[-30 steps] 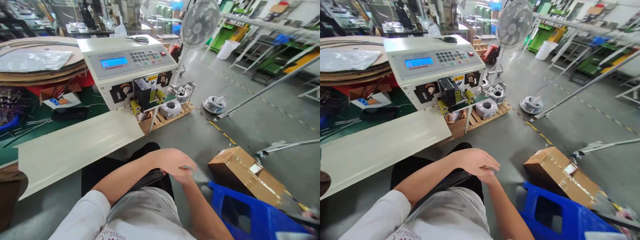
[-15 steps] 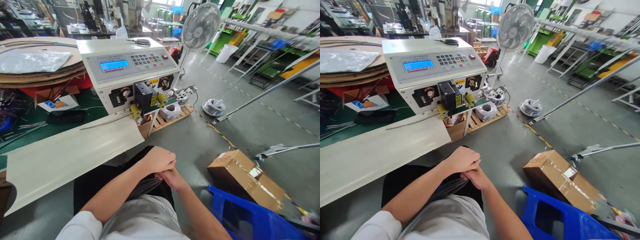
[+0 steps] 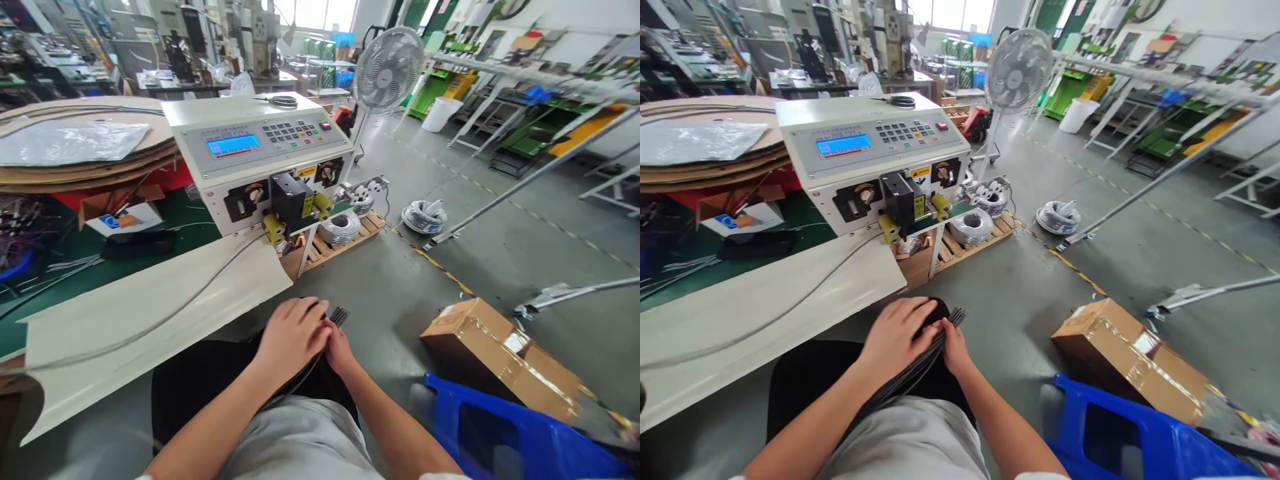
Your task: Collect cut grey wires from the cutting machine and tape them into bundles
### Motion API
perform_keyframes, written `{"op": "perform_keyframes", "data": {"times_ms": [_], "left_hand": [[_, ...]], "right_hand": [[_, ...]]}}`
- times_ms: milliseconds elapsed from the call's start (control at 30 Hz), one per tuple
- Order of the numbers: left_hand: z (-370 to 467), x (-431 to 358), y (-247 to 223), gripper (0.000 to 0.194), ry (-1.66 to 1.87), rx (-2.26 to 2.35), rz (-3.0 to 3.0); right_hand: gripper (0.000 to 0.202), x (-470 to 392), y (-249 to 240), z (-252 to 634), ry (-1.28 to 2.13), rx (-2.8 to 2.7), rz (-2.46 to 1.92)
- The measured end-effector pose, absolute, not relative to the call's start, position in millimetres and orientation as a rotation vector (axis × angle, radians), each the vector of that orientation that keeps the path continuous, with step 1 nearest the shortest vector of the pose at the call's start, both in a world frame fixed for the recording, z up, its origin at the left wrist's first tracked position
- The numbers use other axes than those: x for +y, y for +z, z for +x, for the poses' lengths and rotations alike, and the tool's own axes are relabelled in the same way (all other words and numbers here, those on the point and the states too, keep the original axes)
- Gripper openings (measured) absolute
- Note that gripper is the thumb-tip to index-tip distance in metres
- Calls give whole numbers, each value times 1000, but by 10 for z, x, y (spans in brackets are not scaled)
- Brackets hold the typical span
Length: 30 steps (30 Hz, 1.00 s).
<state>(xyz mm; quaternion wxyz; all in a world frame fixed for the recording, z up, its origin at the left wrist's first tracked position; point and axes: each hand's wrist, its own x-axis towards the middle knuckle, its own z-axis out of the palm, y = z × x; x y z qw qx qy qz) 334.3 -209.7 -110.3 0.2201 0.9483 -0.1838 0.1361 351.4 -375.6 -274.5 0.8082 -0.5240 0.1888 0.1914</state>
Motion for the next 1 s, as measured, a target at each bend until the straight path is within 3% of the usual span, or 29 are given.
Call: {"op": "perform_keyframes", "data": {"times_ms": [167,367,533,1000], "left_hand": [[3113,-1350,-987,36,744,-174,2668],[3200,-922,-1071,51,951,248,2790],[3338,-828,-1211,61,848,380,2847],[3491,-819,-1258,51,689,549,2966]], "right_hand": [[34,-3606,-3031,3563,326,506,-915],[36,-3596,-3129,3570,328,497,-831],[37,-3626,-3102,3546,312,505,-906],[35,-3603,-3136,3572,316,453,-941]]}}
